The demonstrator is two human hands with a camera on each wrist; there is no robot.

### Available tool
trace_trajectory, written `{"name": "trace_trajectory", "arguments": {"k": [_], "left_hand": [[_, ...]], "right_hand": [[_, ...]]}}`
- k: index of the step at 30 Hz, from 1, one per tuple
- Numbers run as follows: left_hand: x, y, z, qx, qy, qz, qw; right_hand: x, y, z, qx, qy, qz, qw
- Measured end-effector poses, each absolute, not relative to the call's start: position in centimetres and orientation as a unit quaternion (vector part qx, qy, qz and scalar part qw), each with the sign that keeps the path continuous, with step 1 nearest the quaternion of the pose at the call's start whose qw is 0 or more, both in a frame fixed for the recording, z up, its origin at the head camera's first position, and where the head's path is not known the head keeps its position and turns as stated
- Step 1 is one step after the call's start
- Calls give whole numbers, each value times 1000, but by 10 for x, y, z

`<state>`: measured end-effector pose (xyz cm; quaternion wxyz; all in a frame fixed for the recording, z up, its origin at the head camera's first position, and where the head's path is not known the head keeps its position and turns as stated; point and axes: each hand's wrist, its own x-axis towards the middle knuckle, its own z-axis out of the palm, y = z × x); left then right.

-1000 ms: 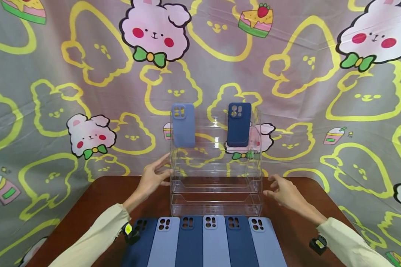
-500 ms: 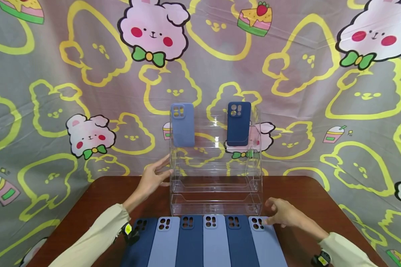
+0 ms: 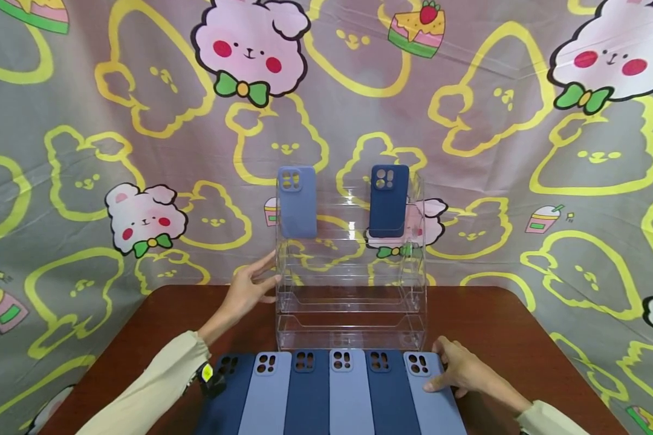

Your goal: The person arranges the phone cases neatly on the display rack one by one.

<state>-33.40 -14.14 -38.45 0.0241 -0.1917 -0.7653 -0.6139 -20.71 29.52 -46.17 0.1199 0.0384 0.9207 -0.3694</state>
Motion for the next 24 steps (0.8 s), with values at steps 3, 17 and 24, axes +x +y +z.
{"name": "trace_trajectory", "arguments": {"k": [3,17,24], "left_hand": [[-334,-142,-385,-188,-768,-611,24],[-334,-142,-381,-192,-767,-612,22],[-332,-142,-383,-194,-766,-612,23]], "right_hand": [[-201,289,-456,43,923,-366,108],[-205,299,-449,57,897,-426,107],[-200,321,-449,12,841,-518,156]]}}
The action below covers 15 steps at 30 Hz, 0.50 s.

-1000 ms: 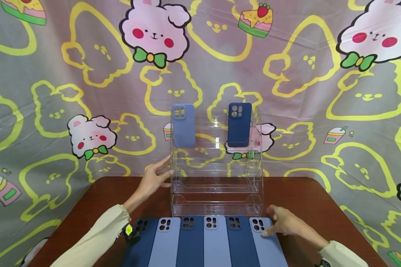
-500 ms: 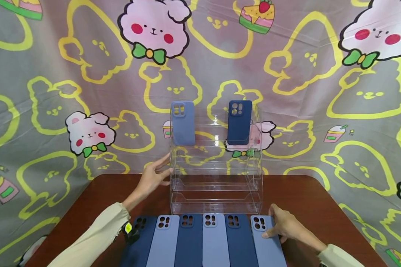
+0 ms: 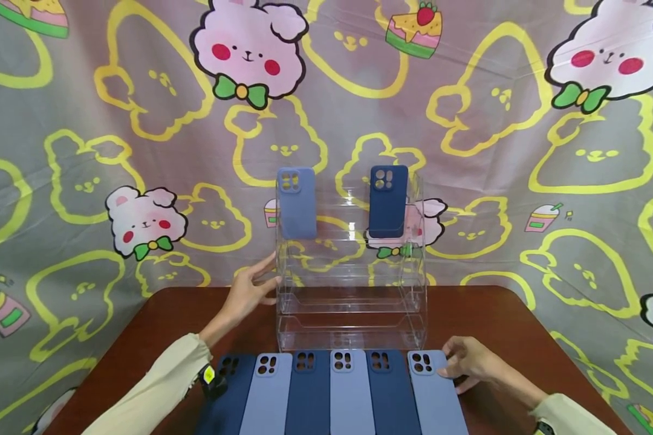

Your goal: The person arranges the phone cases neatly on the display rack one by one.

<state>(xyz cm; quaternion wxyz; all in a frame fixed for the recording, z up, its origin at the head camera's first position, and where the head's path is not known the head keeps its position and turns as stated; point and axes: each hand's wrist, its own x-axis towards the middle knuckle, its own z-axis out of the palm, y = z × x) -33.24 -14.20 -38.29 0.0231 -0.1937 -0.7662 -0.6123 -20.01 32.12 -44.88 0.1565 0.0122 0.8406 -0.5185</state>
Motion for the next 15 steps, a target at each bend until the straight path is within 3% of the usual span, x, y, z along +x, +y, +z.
{"name": "trace_trajectory", "arguments": {"k": [15], "left_hand": [[-331,-141,-382,-190,-768,-612,22]], "right_hand": [[-202,348,-449,22,790,-582,192]]}}
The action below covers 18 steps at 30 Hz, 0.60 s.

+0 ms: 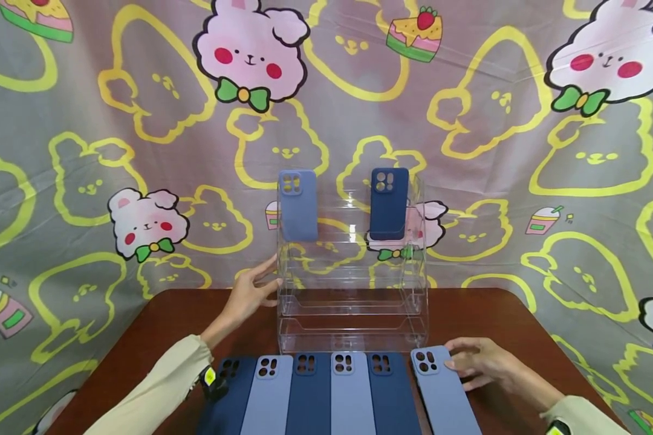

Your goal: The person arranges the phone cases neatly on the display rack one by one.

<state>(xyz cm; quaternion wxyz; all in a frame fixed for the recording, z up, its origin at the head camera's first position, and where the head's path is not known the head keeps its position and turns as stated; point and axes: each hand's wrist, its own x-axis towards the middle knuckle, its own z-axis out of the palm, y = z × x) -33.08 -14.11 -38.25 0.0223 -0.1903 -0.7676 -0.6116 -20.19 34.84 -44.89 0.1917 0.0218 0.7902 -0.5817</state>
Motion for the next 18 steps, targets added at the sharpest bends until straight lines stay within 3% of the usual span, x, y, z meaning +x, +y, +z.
{"name": "trace_trajectory", "arguments": {"k": [18], "left_hand": [[-330,-141,-383,-193,-758,-623,23]], "right_hand": [[-207,360,-406,-24,803,-576,150]]}}
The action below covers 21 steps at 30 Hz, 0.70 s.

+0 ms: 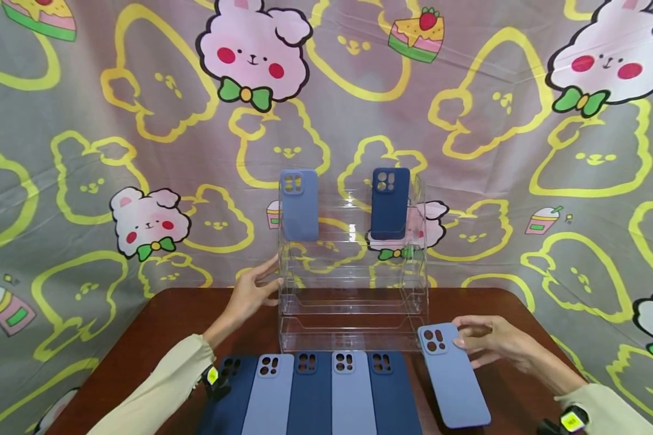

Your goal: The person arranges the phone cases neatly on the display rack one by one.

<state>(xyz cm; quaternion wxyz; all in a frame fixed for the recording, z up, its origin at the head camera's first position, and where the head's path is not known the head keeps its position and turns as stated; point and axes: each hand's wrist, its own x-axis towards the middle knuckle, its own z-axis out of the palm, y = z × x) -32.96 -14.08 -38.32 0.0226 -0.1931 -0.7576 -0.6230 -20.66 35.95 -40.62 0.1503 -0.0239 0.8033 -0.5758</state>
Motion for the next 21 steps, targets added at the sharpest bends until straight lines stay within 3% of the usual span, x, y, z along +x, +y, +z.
{"name": "trace_trajectory", "arguments": {"k": [11,21], "left_hand": [[-332,-144,-380,-193,-757,-624,24],[-337,-153,-380,-223,-739,-634,-37]], "right_hand": [[-223,360,-360,-11,828,-556,71],[-243,347,-323,-27,815,-578,-24]]}}
